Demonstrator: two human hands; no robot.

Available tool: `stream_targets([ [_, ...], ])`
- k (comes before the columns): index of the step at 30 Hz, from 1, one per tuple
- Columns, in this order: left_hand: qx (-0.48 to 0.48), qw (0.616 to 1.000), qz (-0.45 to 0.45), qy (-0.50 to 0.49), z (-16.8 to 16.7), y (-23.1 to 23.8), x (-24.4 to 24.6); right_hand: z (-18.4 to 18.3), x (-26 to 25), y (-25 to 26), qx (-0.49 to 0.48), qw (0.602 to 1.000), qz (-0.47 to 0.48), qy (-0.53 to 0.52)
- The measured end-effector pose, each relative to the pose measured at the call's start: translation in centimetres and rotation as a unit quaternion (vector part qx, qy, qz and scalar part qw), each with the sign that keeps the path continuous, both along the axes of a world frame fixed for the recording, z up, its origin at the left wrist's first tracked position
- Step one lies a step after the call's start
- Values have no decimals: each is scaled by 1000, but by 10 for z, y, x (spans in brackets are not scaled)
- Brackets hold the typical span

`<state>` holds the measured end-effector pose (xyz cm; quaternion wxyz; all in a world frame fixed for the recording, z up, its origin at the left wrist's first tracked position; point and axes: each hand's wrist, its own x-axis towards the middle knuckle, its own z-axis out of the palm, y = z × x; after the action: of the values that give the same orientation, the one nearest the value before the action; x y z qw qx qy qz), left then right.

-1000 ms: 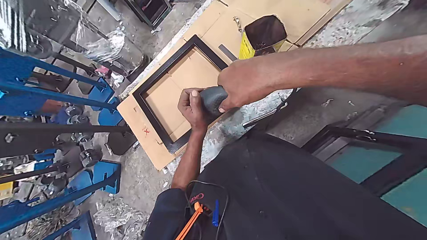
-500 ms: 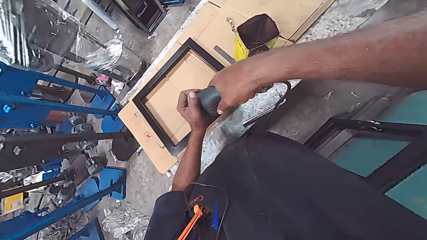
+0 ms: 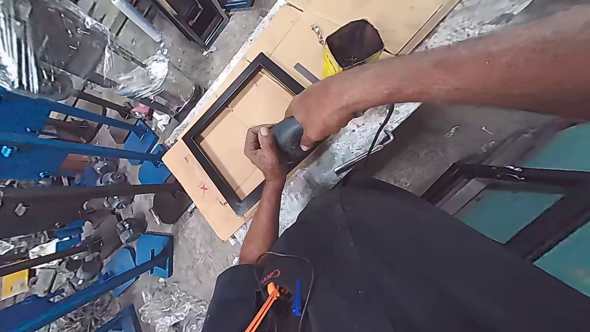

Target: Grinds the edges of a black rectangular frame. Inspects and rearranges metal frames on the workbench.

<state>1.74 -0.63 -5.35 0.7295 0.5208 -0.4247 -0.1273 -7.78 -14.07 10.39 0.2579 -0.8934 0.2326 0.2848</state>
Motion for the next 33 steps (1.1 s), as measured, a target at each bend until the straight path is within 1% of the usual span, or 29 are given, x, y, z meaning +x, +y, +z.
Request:
stream_targets([
  [4,-6,1000,13,19,2,-9,1,-5,0,-3,4,1000,1,-5],
  [7,-71,996,16,43,2,-19,7,-6,1,-1,12,1000,-9,-8],
  [8,-78,996,14,45,2,-21,8,-6,1,-1,16,1000,-15,-10],
  [10,-71,997,12,43,1,-20,6,-6,-1,-2,19,1000,-16,-11],
  [12,-23,999,6,23,-1,-11,3,-7,-2,-1,24,1000,-16,-11],
  [14,-2,1000,8,13,-3,-7,2,-7,-2,-1,30,999,-17,-11],
  [22,-1,1000,11,6,-9,-7,5,-2,-3,5,7,1000,-14,-7],
  [29,-2,1000,11,4,-12,-6,5,-8,-2,2,40,999,-36,-2],
  [31,-1,1000,4,5,-14,-4,4,-7,-1,0,23,1000,-15,-6],
  [33,-7,1000,7,18,-12,-6,5,-7,-2,0,-25,999,22,-28],
])
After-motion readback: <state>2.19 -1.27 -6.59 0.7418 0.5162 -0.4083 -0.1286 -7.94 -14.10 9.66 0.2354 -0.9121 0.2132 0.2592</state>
